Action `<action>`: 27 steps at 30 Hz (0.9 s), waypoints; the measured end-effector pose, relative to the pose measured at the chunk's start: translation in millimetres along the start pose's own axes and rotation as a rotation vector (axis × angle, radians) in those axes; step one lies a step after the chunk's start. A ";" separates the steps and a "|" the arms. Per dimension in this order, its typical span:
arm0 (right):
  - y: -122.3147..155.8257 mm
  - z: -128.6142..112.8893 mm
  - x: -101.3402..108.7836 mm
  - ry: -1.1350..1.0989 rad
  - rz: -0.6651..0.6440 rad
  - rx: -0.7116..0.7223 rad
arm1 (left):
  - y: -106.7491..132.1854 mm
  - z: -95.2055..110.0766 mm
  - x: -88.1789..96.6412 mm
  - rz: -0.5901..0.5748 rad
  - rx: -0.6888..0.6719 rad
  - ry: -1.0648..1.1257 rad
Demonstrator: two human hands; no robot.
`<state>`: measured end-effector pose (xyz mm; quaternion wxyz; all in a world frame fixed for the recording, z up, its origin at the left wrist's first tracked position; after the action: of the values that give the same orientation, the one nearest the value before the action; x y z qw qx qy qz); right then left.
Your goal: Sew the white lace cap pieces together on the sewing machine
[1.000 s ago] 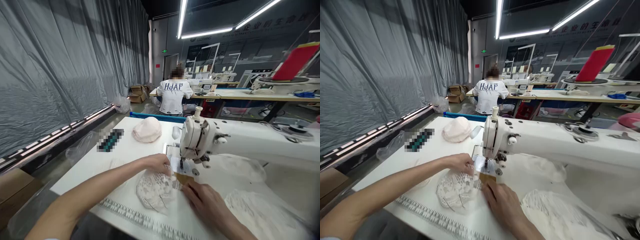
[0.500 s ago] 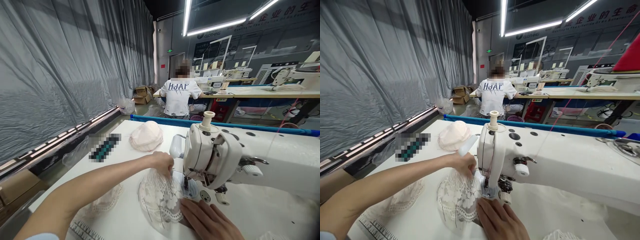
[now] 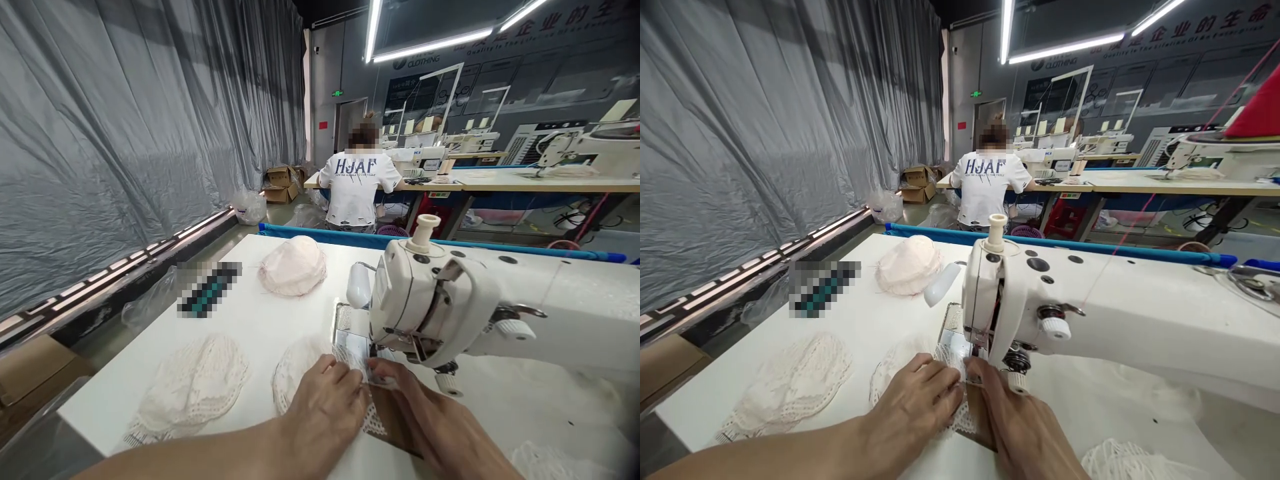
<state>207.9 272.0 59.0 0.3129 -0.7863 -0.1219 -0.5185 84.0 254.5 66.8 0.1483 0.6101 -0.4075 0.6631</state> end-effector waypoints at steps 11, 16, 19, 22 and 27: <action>-16.0 -25.0 -12.7 0.305 0.094 0.174 | 2.7 3.4 13.8 0.090 -0.026 -0.023; -3.9 -21.3 4.7 0.157 0.032 0.138 | 1.1 -0.4 9.1 0.021 -0.037 0.013; 12.4 -18.5 14.6 0.021 -0.021 0.153 | -0.7 -3.3 3.0 -0.034 -0.041 0.021; 27.5 -18.5 14.4 0.057 -0.067 0.222 | -1.9 -5.8 -2.1 -0.073 -0.039 0.021; 36.1 -17.5 8.6 0.155 0.032 0.304 | -6.3 -7.8 -3.5 -0.096 -0.025 0.026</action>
<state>217.3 232.1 58.1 0.4448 -0.6896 -0.1618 -0.5481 83.7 265.1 66.4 0.1926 0.6185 -0.3841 0.6579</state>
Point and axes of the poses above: each hand's wrist, its own y-axis away from the middle knuckle, its own x-axis out of the back of the hand, z = x × y, the point moved 6 cm from there along -y, towards the middle knuckle
